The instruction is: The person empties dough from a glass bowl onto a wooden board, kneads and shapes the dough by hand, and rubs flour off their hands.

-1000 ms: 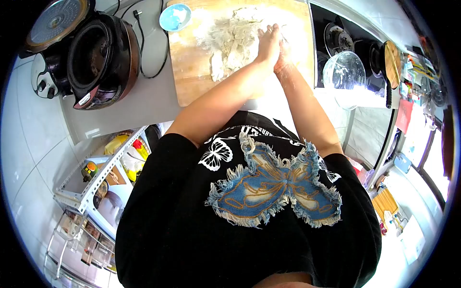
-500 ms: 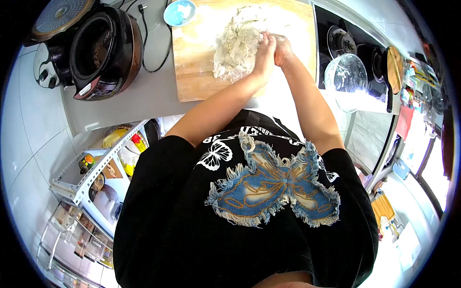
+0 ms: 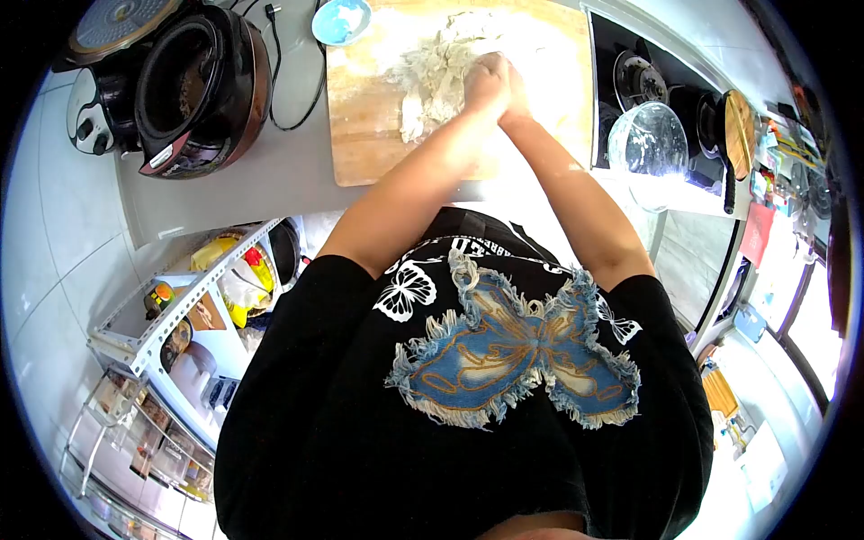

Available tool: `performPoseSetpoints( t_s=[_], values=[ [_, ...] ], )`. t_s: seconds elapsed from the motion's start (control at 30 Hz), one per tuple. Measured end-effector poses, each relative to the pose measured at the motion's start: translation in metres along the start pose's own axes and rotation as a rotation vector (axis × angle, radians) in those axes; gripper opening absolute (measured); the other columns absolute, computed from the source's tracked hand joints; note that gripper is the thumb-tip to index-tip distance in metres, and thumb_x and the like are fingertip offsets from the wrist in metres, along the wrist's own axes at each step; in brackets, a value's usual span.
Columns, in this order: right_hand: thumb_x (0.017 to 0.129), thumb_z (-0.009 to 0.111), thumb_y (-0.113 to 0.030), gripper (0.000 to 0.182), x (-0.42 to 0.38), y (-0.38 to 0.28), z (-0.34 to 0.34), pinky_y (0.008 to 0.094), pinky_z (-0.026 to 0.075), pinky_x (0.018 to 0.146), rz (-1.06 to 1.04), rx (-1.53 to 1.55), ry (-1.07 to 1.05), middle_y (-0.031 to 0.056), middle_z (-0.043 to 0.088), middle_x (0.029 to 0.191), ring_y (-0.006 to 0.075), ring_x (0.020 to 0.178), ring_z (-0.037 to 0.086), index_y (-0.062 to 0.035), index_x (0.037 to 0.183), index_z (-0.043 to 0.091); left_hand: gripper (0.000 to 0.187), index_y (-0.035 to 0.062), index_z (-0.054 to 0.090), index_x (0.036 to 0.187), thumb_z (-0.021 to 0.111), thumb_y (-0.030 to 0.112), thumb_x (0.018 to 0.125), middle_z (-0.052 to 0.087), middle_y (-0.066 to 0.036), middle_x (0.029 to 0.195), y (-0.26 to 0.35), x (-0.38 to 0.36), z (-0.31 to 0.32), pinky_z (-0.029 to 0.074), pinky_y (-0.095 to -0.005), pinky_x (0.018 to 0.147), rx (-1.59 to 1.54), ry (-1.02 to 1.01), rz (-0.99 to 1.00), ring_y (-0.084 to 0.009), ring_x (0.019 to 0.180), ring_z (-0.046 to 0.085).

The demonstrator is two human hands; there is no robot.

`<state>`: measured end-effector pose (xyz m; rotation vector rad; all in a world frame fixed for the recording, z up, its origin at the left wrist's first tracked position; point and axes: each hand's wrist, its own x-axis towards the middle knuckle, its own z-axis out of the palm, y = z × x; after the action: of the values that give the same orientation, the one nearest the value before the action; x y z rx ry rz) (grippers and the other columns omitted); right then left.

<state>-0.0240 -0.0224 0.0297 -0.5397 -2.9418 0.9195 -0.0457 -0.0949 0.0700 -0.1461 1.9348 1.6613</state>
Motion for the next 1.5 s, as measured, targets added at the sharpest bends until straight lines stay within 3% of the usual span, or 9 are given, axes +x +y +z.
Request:
performPoseSetpoints(
  t_s=[0.33, 0.43, 0.7, 0.87, 1.03, 1.13, 1.23, 1.27, 1.5],
  values=[
    [0.093, 0.039, 0.015, 0.046, -0.035, -0.049, -0.01, 0.0336, 0.04, 0.114, 0.402, 2.05, 0.201, 0.0175, 0.048, 0.14, 0.0262, 0.128, 0.05, 0.0078, 0.138, 0.046, 0.034, 0.0087, 0.052, 0.076, 0.056, 0.032, 0.102, 0.048, -0.003, 0.062, -0.001, 0.039, -0.02, 0.051, -0.0382, 0.057, -0.957, -0.444, -0.202, -0.0202, 0.061, 0.057],
    [0.097, 0.04, 0.012, 0.04, -0.051, -0.065, -0.024, 0.0321, 0.042, 0.113, 0.615, 1.974, 0.228, 0.0161, 0.049, 0.138, 0.0246, 0.128, 0.05, 0.0083, 0.136, 0.047, 0.04, 0.0116, 0.042, 0.073, 0.048, 0.035, 0.105, 0.039, -0.001, 0.057, 0.001, 0.055, -0.036, 0.044, -0.0361, 0.049, -1.326, -0.955, -0.309, -0.0172, 0.053, 0.046],
    [0.094, 0.052, 0.004, 0.044, -0.037, 0.002, -0.014, 0.0392, 0.049, 0.101, -0.503, 0.042, 0.278, 0.0249, 0.056, 0.136, 0.0417, 0.121, 0.058, -0.0084, 0.136, 0.057, 0.037, 0.0078, 0.042, 0.078, 0.036, 0.029, 0.107, 0.042, -0.004, 0.063, 0.028, 0.046, -0.002, 0.045, -0.0375, 0.048, -0.994, 0.118, -0.402, -0.018, 0.049, 0.042],
    [0.097, 0.048, -0.004, 0.041, 0.005, 0.03, 0.009, 0.0375, 0.05, 0.101, -0.337, 0.132, 0.312, 0.019, 0.048, 0.149, 0.0342, 0.131, 0.053, -0.0044, 0.137, 0.056, 0.058, -0.0014, 0.05, 0.137, 0.05, 0.045, 0.103, 0.053, -0.015, 0.141, 0.039, 0.003, 0.0, 0.046, -0.0404, 0.102, -0.639, 0.007, -0.406, -0.0256, 0.125, 0.053],
    [0.106, 0.047, -0.035, 0.048, -0.004, -0.039, -0.051, 0.0356, 0.041, 0.108, 0.518, 1.361, -0.001, 0.0137, 0.054, 0.141, 0.0238, 0.128, 0.05, -0.0026, 0.141, 0.051, 0.073, 0.0042, 0.025, 0.156, 0.026, 0.056, 0.105, 0.032, -0.016, 0.158, 0.043, -0.021, 0.014, 0.028, -0.0386, 0.117, -0.23, -0.136, -0.192, -0.0266, 0.143, 0.034],
    [0.108, 0.042, -0.03, 0.051, -0.01, -0.052, -0.059, 0.0346, 0.034, 0.115, 0.59, 1.566, -0.054, 0.009, 0.038, 0.158, 0.0248, 0.141, 0.04, -0.0077, 0.153, 0.035, 0.078, 0.0061, 0.014, 0.159, 0.026, 0.059, 0.104, 0.011, -0.013, 0.167, 0.027, 0.004, 0.021, 0.008, -0.0359, 0.125, -0.129, -0.102, 0.111, -0.0271, 0.154, 0.009],
    [0.104, 0.05, -0.038, 0.055, -0.025, -0.05, -0.036, 0.0386, 0.033, 0.113, 0.563, 1.512, -0.024, 0.0154, 0.052, 0.137, 0.0246, 0.125, 0.046, 0.004, 0.139, 0.047, 0.082, -0.0009, 0.034, 0.151, 0.031, 0.064, 0.101, 0.034, -0.022, 0.156, 0.013, 0.039, 0.0, 0.031, -0.0472, 0.117, -0.57, -0.355, -0.079, -0.0355, 0.14, 0.039],
    [0.108, 0.036, -0.033, 0.06, -0.033, -0.051, -0.036, 0.0402, 0.024, 0.122, 0.463, 1.505, -0.132, 0.0187, 0.024, 0.162, 0.0305, 0.148, 0.026, 0.0038, 0.154, 0.023, 0.082, 0.0004, 0.035, 0.151, 0.03, 0.066, 0.101, 0.036, -0.025, 0.153, 0.0, 0.055, 0.0, 0.034, -0.0495, 0.115, -0.587, -0.406, -0.044, -0.0384, 0.137, 0.042],
    [0.104, 0.037, -0.054, 0.07, 0.003, -0.008, -0.04, 0.0473, 0.026, 0.12, 0.333, 1.611, -0.046, 0.0132, 0.022, 0.164, 0.0304, 0.147, 0.031, -0.0129, 0.158, 0.023, 0.076, 0.0138, 0.027, 0.157, 0.02, 0.066, 0.102, 0.029, -0.016, 0.161, -0.005, 0.014, 0.021, 0.015, -0.0506, 0.124, 0.086, -0.162, 0.294, -0.0343, 0.15, 0.023]
  ],
)
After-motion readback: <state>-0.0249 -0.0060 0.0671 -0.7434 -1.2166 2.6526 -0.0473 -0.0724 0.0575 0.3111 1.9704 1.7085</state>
